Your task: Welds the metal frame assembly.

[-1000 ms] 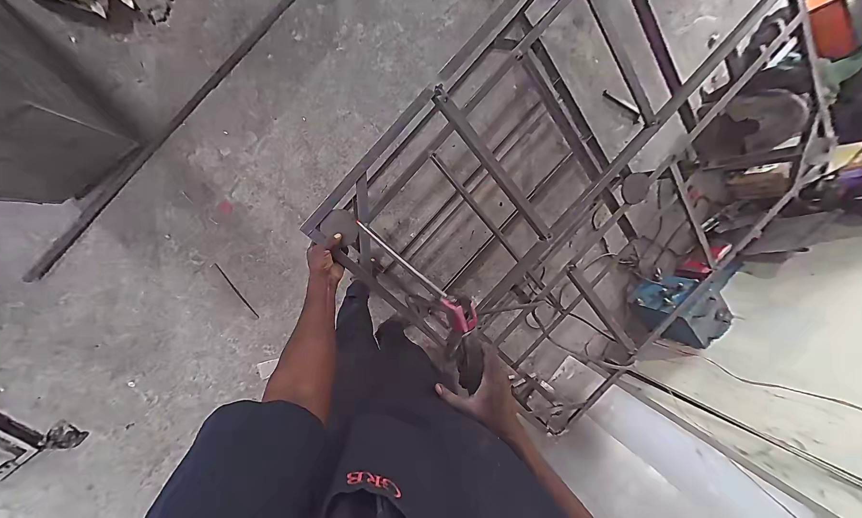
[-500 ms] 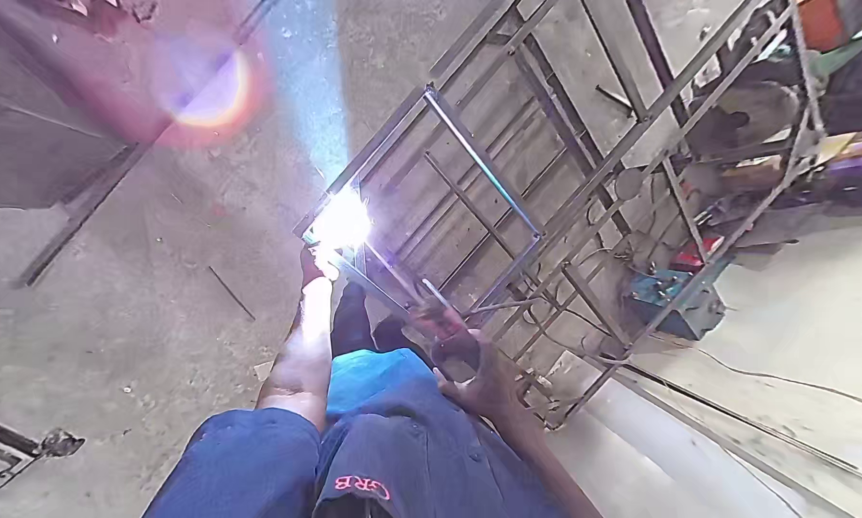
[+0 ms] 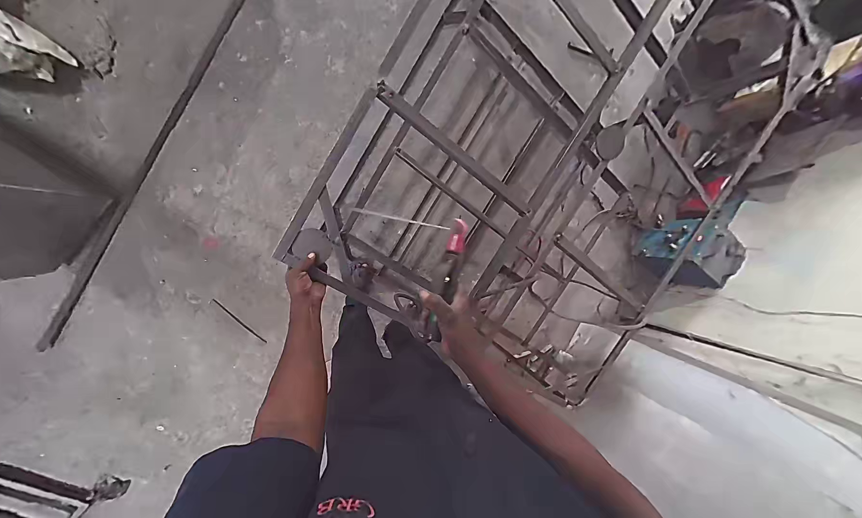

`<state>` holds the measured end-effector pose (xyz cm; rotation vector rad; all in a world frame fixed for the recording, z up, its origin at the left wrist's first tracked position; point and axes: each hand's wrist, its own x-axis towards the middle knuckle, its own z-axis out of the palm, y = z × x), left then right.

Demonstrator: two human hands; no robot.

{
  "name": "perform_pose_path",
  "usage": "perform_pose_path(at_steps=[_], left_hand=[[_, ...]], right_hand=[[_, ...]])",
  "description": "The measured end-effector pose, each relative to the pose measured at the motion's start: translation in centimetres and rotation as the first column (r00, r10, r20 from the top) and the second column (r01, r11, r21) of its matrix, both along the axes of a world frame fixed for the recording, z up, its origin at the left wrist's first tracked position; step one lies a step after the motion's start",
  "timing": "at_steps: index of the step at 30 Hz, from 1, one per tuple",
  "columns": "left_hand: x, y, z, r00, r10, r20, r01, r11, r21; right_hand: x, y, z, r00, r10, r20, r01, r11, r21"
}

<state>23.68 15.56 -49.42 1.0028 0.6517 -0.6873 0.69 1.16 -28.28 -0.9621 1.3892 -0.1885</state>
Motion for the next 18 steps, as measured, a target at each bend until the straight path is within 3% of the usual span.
perform_pose_path(at_steps=[4,8,11,14,18], left_hand=[[0.0,0.1,-0.3,1.0,-0.027,0.012,0.027,1.0,0.007],[-0.1,0.2,0.0,0.999,-0.047,0.013,0.046,0.998,0.035],[-0.2,0.1,0.4,0.998,-0.057,0.008,0.056,0.998,0.03],[-0.1,0.3,0.5,0.997,-0.081,0.019,0.081,0.997,0.016],[-0.2,0.1,0.5,0.996,-0.082,0.029,0.081,0.997,0.005]], right_hand=[[-1.0,0.9,-0.1,0.973,0.225,-0.048,-0.211,0.956,0.201],[-3.8,1.8,0.7,0.903,0.391,-0.181,-0.359,0.915,0.185],[-4.9,2.7,0.5,0.886,0.351,-0.302,-0.328,0.936,0.124],[-5.1,2.7,-1.0,0.926,0.243,-0.288,-0.208,0.967,0.147],[-4.4,1.6,-1.5,0.911,0.277,-0.304,-0.21,0.949,0.235]])
